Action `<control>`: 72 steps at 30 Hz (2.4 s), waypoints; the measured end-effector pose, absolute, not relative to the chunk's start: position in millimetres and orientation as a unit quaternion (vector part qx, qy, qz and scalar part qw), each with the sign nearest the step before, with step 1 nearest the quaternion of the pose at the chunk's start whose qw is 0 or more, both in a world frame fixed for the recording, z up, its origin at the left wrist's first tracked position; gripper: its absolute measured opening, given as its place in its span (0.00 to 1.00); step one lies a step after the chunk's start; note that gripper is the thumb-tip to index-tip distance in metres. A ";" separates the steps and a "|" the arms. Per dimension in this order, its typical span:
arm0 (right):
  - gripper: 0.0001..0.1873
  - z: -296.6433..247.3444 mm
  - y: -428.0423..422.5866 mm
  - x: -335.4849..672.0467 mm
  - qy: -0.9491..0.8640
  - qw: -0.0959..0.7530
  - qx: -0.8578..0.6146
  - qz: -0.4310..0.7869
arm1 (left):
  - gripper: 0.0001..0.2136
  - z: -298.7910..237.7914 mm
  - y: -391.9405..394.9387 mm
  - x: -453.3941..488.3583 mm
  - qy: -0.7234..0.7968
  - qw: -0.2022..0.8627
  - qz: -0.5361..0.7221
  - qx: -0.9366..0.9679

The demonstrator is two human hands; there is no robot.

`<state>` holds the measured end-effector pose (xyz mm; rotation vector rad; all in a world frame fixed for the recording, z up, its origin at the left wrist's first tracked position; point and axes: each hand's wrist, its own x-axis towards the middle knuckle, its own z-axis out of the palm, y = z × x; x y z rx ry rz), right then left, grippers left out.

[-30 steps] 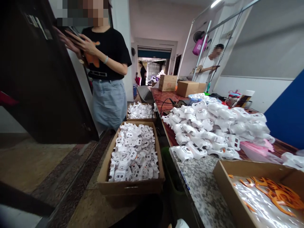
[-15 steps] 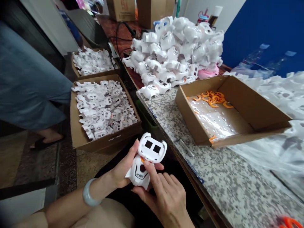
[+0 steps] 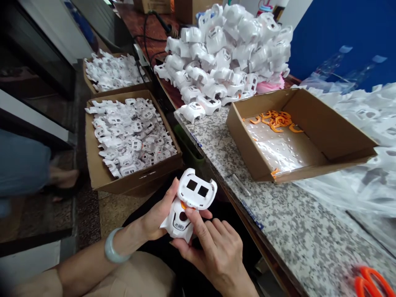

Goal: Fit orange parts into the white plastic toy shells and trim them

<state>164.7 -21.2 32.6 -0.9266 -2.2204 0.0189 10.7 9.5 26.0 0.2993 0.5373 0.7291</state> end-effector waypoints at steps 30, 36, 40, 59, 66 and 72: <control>0.25 26.1 -28.2 159.2 -0.847 0.302 -0.433 0.069 | 0.37 13.0 9.5 11.3 0.387 0.788 0.391 0.276; 0.23 26.9 -29.8 157.1 -0.836 0.327 -0.426 0.112 | 0.38 12.6 5.7 13.6 0.410 0.787 0.369 0.276; 0.22 27.1 -28.5 158.4 -0.836 0.337 -0.420 0.107 | 0.38 16.4 6.8 16.1 0.394 0.812 0.358 0.240; 0.09 44.7 -14.3 181.5 -0.849 0.319 -0.420 0.035 | 0.36 2.9 11.8 20.2 0.318 0.865 0.343 0.184; 0.09 49.0 -11.3 182.0 -0.888 0.246 -0.383 -0.070 | 0.36 5.7 10.2 22.3 0.348 0.847 0.335 0.221; 0.07 47.9 -9.9 182.7 -0.901 0.218 -0.367 -0.081 | 0.36 5.7 10.2 21.9 0.382 0.832 0.323 0.241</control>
